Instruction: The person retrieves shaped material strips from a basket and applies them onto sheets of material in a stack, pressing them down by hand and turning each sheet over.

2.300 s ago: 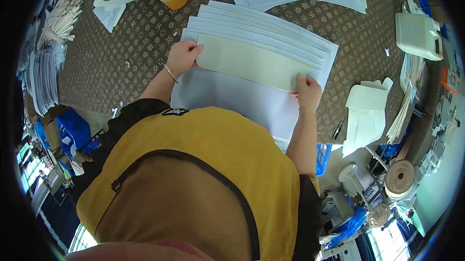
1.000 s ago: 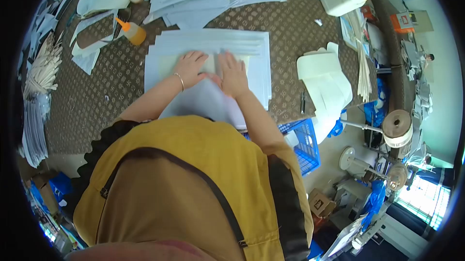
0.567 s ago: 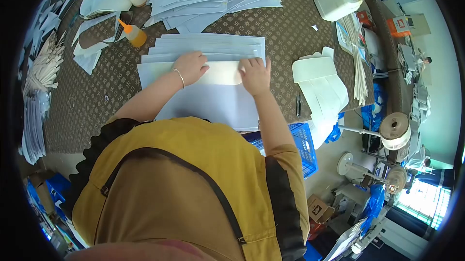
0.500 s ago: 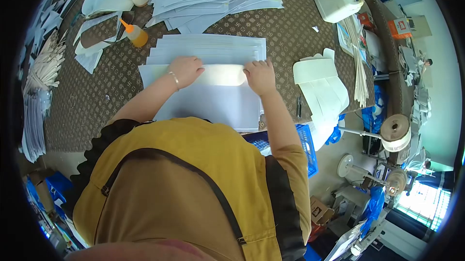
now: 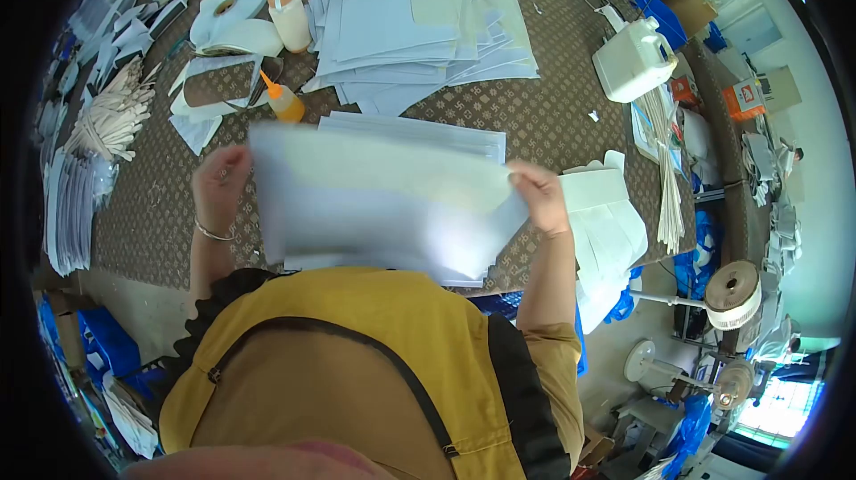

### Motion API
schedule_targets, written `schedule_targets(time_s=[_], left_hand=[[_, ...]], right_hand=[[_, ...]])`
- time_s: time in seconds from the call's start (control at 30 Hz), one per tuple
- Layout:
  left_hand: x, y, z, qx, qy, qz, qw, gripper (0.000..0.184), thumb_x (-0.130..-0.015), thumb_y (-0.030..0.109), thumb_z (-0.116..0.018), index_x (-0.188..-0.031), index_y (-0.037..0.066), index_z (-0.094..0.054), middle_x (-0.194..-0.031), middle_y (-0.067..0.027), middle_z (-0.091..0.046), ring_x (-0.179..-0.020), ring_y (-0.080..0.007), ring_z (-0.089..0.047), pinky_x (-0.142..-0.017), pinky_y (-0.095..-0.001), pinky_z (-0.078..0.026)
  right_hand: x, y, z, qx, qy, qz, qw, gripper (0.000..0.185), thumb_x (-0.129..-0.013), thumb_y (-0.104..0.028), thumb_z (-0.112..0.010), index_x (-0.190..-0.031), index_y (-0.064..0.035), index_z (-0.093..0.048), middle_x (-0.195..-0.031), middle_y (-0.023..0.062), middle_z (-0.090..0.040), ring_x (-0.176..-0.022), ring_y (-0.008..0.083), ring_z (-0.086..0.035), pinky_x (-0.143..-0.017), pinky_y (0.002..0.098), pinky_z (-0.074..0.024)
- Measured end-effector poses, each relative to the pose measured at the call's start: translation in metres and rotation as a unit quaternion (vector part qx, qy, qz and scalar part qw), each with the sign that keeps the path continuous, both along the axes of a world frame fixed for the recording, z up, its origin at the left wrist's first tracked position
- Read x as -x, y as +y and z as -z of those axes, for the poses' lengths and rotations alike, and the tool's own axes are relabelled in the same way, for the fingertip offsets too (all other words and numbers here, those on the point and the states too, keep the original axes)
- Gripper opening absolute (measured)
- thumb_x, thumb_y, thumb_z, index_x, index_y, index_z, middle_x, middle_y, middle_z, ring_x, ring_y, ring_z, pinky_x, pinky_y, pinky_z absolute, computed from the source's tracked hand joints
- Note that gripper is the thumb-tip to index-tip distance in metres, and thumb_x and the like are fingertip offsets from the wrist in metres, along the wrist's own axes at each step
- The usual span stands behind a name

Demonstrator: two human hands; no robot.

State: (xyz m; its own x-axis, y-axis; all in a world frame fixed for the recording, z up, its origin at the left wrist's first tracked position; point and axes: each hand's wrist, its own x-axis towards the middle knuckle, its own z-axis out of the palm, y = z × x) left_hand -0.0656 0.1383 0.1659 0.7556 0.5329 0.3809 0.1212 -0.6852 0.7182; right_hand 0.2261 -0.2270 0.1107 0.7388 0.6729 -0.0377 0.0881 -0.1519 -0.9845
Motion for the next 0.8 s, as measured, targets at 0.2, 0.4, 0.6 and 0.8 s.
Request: schedule_targets(time_s=[0.2,0.4,0.6,0.8], left_hand=[[-0.005,-0.006,-0.004,0.006,-0.159,-0.142,0.977,0.012,-0.081,0.000,-0.061,-0.092,0.001,-0.064,-0.087,-0.0042,-0.063,-0.079,-0.0086,-0.056,-0.069,-0.0223,-0.045],[-0.010,-0.057,0.068,-0.003,-0.013,-0.015,1.000,0.016,-0.076,0.005,-0.064,-0.092,0.002,-0.062,-0.089,-0.0118,-0.062,-0.080,-0.0258,-0.060,-0.072,-0.0308,-0.048],[0.016,-0.082,0.146,-0.046,0.158,0.037,0.986,0.031,-0.073,0.019,-0.068,-0.100,0.005,-0.060,-0.107,-0.0185,-0.057,-0.095,-0.0351,-0.055,-0.081,-0.0403,-0.046],[0.020,-0.087,0.168,-0.115,0.289,0.119,0.943,0.039,-0.072,0.023,-0.068,-0.107,0.008,-0.058,-0.119,-0.0213,-0.050,-0.107,-0.0373,-0.049,-0.088,-0.0436,-0.042]], right_hand=[[-0.044,0.084,0.002,-0.221,0.058,0.185,0.956,0.027,-0.084,-0.008,-0.055,-0.107,0.0057,-0.060,-0.100,0.0087,-0.063,-0.092,0.0145,-0.056,-0.082,0.0254,-0.0433],[-0.113,0.228,0.011,0.043,-0.092,0.253,0.962,0.042,-0.077,-0.017,-0.059,-0.116,0.0002,-0.056,-0.102,0.0181,-0.062,-0.094,0.0261,-0.059,-0.081,0.0350,-0.0459],[-0.084,0.249,0.075,0.132,-0.409,0.230,0.873,0.034,-0.074,-0.031,-0.062,-0.098,-0.0065,-0.058,-0.095,0.0167,-0.061,-0.084,0.0359,-0.058,-0.078,0.0456,-0.0454],[-0.040,0.044,0.110,0.348,-0.303,0.231,0.857,0.021,-0.075,-0.030,-0.061,-0.079,-0.0093,-0.064,-0.084,0.0108,-0.063,-0.086,0.0305,-0.057,-0.079,0.0462,-0.0411]])
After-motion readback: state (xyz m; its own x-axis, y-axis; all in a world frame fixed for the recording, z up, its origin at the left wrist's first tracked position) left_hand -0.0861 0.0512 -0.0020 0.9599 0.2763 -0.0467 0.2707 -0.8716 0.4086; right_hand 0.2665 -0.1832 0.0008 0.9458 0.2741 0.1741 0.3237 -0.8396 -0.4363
